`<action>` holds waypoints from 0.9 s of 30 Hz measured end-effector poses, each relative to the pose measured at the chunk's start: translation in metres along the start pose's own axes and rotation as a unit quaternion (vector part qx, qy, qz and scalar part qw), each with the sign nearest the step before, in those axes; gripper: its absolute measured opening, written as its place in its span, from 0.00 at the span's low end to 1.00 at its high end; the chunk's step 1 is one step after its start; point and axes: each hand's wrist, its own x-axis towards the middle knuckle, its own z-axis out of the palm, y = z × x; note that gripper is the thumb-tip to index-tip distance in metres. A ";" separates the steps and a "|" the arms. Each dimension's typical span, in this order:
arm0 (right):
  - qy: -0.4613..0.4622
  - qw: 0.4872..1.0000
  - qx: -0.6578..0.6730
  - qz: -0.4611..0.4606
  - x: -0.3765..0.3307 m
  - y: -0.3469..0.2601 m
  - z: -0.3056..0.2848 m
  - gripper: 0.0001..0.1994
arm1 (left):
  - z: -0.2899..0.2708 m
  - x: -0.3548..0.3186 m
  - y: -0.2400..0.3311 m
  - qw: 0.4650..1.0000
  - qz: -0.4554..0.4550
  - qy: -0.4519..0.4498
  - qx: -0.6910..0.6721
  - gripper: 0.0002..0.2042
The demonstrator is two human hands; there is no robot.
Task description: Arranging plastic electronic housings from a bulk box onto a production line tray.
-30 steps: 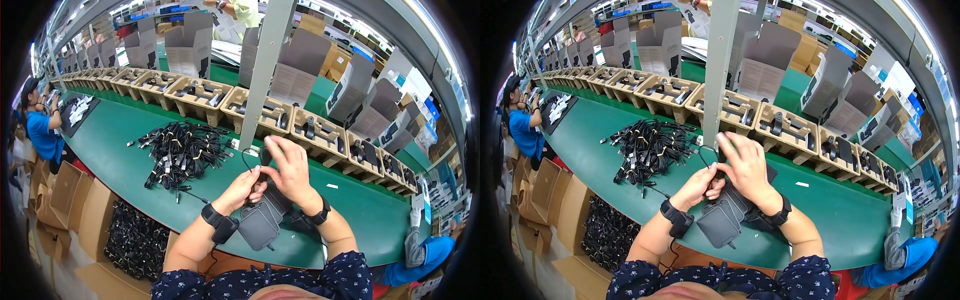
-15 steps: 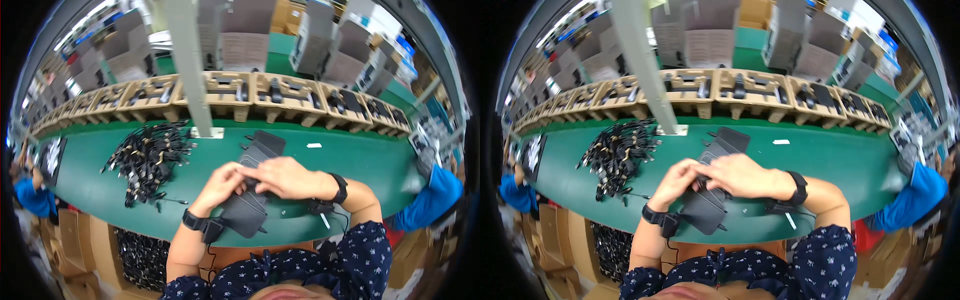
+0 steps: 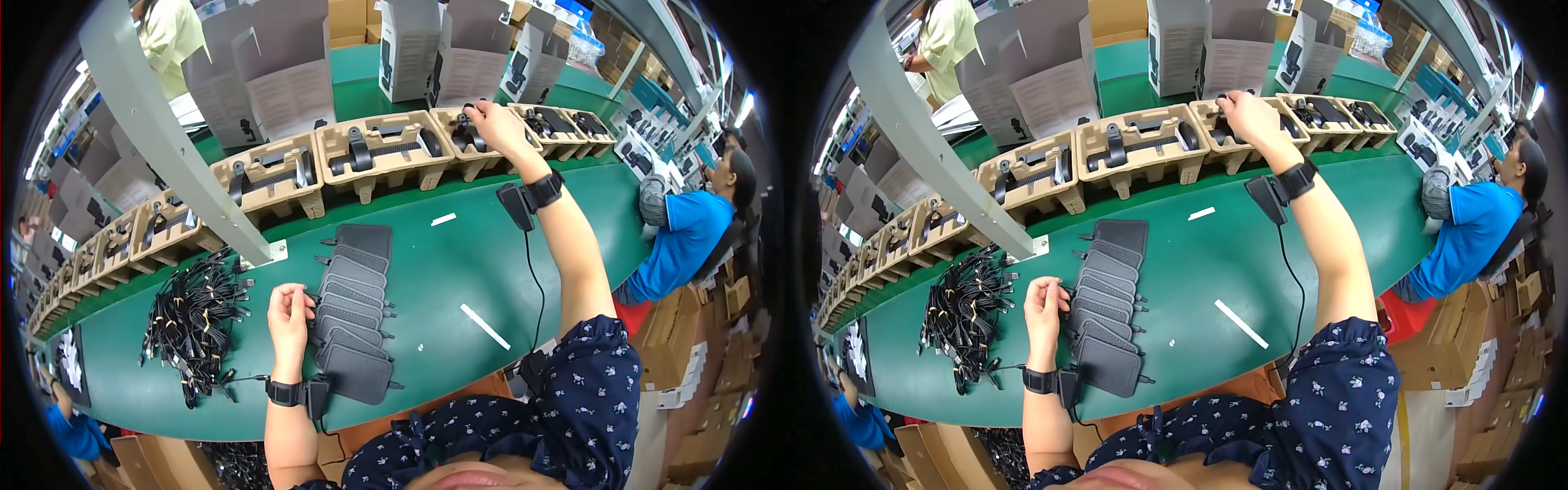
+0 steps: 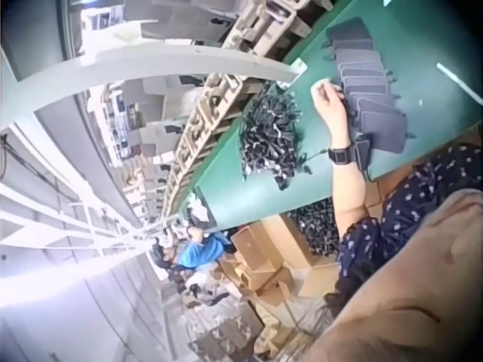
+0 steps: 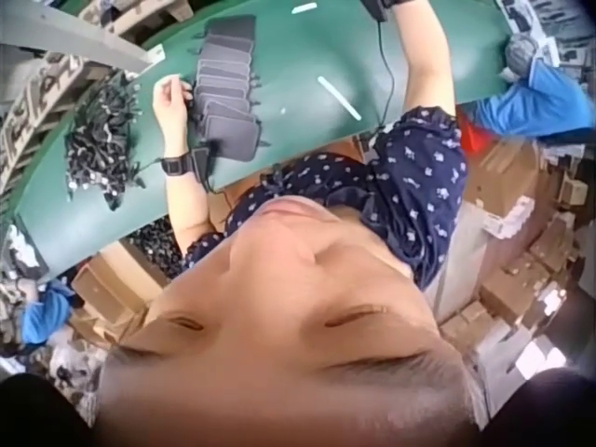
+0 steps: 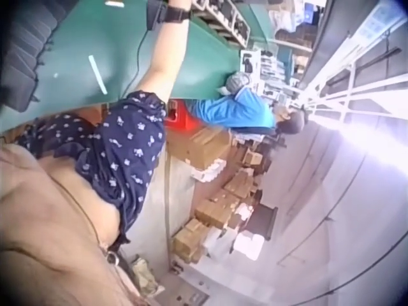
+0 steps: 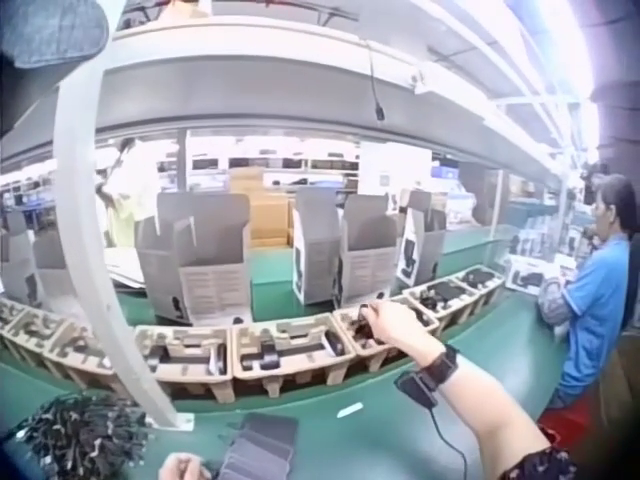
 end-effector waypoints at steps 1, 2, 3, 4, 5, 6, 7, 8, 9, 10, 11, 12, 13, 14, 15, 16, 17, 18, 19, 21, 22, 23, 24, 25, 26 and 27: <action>-0.045 0.998 -0.039 0.012 0.004 0.002 0.002 0.18 | 0.000 0.000 0.000 1.000 -0.003 0.003 0.003 0.04; -0.043 0.998 -0.039 0.014 0.009 0.005 0.006 0.18 | 0.000 0.001 -0.001 1.000 -0.001 0.001 0.004 0.04; -0.049 0.996 -0.073 0.006 0.015 0.008 0.011 0.17 | 0.000 0.001 -0.001 1.000 0.001 0.001 0.004 0.04; -0.055 0.993 -0.106 -0.003 0.019 0.008 0.015 0.16 | -0.002 0.001 -0.002 1.000 0.001 0.003 0.004 0.04; -0.076 0.988 -0.134 -0.009 0.025 0.007 0.018 0.16 | -0.002 0.000 -0.002 1.000 0.004 0.004 0.005 0.04; -0.074 0.988 -0.132 -0.010 0.028 0.006 0.022 0.16 | -0.003 0.000 -0.002 1.000 0.002 0.003 0.005 0.04; -0.089 0.983 -0.157 -0.022 0.032 0.002 0.031 0.16 | -0.005 -0.001 -0.003 1.000 0.000 0.005 0.005 0.04; -0.101 0.977 -0.185 -0.030 0.036 0.004 0.036 0.15 | -0.004 -0.001 -0.003 1.000 0.004 0.007 0.005 0.04; -0.079 0.984 -0.159 -0.032 0.041 0.010 0.050 0.14 | -0.003 -0.001 -0.002 1.000 0.006 0.004 0.003 0.04; -0.055 0.987 -0.150 -0.021 0.041 0.009 0.066 0.14 | -0.004 -0.001 -0.003 1.000 0.007 0.005 0.003 0.04; -0.020 0.994 -0.111 -0.003 0.038 0.009 0.079 0.15 | -0.004 0.001 -0.008 1.000 0.005 0.001 -0.004 0.04; 0.014 0.997 -0.072 0.015 0.036 0.008 0.092 0.15 | -0.003 0.003 -0.008 1.000 0.008 0.006 -0.006 0.04; 0.049 0.997 -0.060 0.024 0.034 0.003 0.098 0.16 | -0.002 0.002 -0.006 1.000 0.009 0.008 -0.005 0.04; 0.063 0.997 -0.036 0.031 0.033 0.003 0.100 0.18 | -0.002 0.001 -0.005 1.000 0.009 0.010 -0.004 0.05; 0.047 0.998 -0.024 0.031 0.035 0.002 0.101 0.18 | -0.004 0.002 -0.009 1.000 0.002 0.001 -0.001 0.07; 0.030 0.999 -0.014 0.033 0.033 0.003 0.104 0.19 | -0.005 0.000 -0.008 1.000 0.001 0.004 -0.001 0.07; 0.046 0.999 0.016 0.024 0.034 0.004 0.107 0.20 | -0.004 -0.001 -0.006 1.000 0.010 0.005 0.001 0.06; 0.039 0.999 0.012 0.035 0.034 0.007 0.108 0.18 | -0.002 -0.002 -0.005 1.000 0.018 0.005 0.003 0.06; 0.030 0.999 -0.002 0.011 0.032 0.009 0.109 0.18 | -0.004 -0.003 -0.006 1.000 0.026 0.009 0.015 0.06; 0.029 0.999 -0.038 -0.013 0.029 0.020 0.107 0.16 | -0.005 -0.004 -0.006 1.000 0.023 0.010 0.017 0.07; 0.030 0.987 -0.152 -0.037 0.028 0.022 0.103 0.15 | -0.006 -0.004 -0.006 1.000 0.021 0.006 0.019 0.07; 0.035 0.989 -0.136 -0.055 0.030 0.028 0.102 0.14 | -0.007 -0.005 -0.008 1.000 0.020 0.009 0.020 0.07; 0.038 0.990 -0.119 -0.072 0.031 0.033 0.101 0.14 | -0.007 -0.006 -0.010 0.999 0.017 0.011 0.025 0.07; -0.003 0.998 -0.039 -0.046 0.033 0.034 0.099 0.13 | -0.008 -0.005 -0.011 0.999 0.013 0.010 0.031 0.07; -0.007 0.998 -0.037 -0.047 0.035 0.034 0.101 0.13 | -0.010 -0.005 -0.012 0.999 0.010 0.012 0.032 0.07; 0.000 0.999 -0.044 -0.020 0.038 0.032 0.104 0.12 | -0.012 -0.005 -0.014 0.999 0.015 0.015 0.034 0.07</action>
